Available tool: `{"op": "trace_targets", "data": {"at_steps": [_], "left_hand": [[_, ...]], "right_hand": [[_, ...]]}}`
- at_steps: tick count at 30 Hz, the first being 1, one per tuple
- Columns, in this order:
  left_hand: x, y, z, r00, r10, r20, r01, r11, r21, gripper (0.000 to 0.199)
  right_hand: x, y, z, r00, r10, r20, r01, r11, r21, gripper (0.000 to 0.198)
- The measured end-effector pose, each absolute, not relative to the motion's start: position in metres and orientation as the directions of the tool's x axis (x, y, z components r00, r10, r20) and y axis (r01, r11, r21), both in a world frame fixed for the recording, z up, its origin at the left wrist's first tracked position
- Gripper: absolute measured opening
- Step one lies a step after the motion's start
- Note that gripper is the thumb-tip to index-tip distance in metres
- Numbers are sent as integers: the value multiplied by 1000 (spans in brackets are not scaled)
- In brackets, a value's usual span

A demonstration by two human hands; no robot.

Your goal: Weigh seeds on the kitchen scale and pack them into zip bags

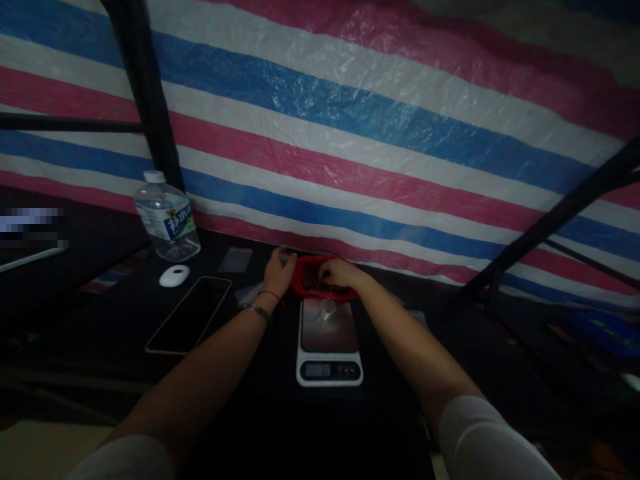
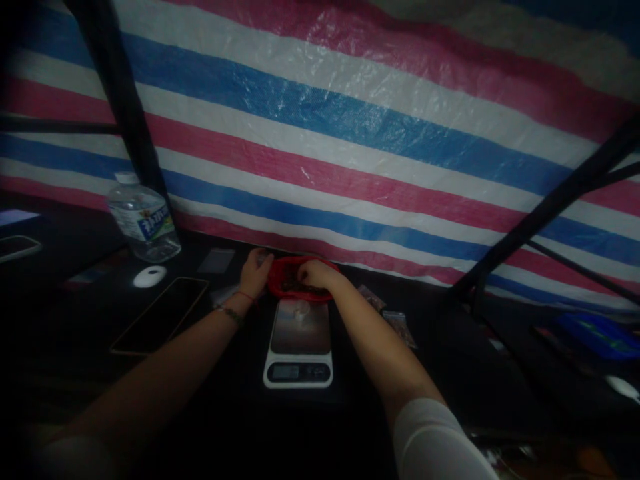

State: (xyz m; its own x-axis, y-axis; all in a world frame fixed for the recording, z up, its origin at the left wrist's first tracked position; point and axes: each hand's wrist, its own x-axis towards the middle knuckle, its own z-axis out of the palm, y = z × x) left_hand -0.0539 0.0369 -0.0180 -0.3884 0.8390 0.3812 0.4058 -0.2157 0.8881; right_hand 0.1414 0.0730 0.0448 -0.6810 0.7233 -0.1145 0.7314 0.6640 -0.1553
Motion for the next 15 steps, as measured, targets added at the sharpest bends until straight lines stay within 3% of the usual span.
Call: {"op": "trace_targets", "data": {"at_steps": [11, 15], "left_hand": [[-53, 36, -17, -391, 843, 369, 401, -204, 893, 43], [-54, 36, -18, -385, 844, 374, 394, -216, 893, 43]], "right_hand": [[146, 70, 36, -721, 688, -79, 692, 710, -132, 24], [148, 71, 36, -709, 698, -95, 704, 698, -128, 36]]}}
